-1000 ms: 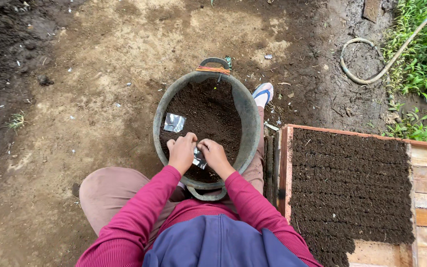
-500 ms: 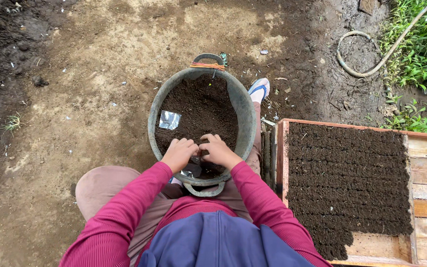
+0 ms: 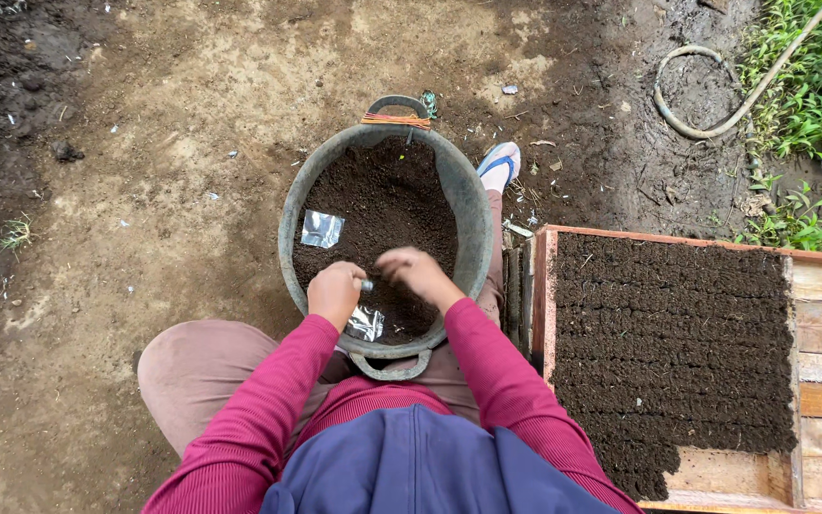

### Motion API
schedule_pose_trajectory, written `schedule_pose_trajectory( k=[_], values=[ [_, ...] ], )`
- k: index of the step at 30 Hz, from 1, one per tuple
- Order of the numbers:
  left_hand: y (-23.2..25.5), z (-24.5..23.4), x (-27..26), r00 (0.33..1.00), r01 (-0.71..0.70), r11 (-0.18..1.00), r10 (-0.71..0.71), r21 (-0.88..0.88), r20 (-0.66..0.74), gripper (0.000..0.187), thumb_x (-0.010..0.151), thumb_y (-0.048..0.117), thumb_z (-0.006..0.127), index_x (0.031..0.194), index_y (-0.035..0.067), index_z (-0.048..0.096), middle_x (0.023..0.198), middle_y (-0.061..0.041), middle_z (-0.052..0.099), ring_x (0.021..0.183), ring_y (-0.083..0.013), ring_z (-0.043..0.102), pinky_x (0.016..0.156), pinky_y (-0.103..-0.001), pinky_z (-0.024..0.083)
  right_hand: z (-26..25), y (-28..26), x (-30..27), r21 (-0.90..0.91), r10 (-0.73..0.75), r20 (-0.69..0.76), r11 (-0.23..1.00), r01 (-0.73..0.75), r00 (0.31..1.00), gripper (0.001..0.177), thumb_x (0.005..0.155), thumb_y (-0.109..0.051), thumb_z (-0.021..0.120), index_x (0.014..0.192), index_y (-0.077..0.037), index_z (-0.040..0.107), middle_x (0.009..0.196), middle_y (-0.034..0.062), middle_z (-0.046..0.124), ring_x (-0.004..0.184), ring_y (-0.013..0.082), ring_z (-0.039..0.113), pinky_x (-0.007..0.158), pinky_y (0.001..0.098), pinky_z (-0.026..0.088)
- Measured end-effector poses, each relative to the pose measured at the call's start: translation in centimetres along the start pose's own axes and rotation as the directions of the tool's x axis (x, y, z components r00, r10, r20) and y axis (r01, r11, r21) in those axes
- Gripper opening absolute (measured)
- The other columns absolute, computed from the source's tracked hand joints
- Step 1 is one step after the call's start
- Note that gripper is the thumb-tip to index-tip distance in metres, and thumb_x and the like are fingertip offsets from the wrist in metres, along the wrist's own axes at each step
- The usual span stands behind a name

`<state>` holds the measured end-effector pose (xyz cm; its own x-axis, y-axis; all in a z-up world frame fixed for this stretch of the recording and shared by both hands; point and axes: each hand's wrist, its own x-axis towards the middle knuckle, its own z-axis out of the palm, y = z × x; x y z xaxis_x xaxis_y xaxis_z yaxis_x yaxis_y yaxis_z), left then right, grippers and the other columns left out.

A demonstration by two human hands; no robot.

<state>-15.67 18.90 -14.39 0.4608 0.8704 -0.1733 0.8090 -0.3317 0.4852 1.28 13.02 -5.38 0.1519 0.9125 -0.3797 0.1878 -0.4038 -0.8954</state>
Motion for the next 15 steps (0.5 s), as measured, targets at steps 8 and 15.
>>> schedule_pose_trajectory(
  k=[8,15],
  values=[
    [2.8,-2.1,0.0,0.982,-0.163,0.98,0.149,-0.116,-0.116,0.018,0.077,0.018,0.056,0.09,0.025,0.067,0.098,0.009,0.063,0.09,-0.0164,0.065,0.076,-0.03,0.053,2.7,7.7,0.5,-0.778,0.011,-0.098,0.622,-0.084,0.995,0.035,0.082,-0.045,0.058,0.109,-0.022,0.059,0.111,0.0069,0.053,0.107,0.0322,0.054,0.087,0.0452,0.048],
    [3.8,-0.5,-0.7,0.989,-0.142,0.987,0.145,-0.07,0.036,0.018,0.079,0.019,0.054,0.09,0.026,0.067,0.097,0.006,0.063,0.093,-0.0193,0.064,0.078,-0.034,0.054,0.9,8.5,2.5,0.63,0.44,-0.107,0.724,-0.281,0.892,0.011,0.075,-0.019,0.071,0.081,-0.011,0.066,0.076,0.0108,0.062,0.067,0.0271,0.064,0.05,0.0364,0.053]
  ],
)
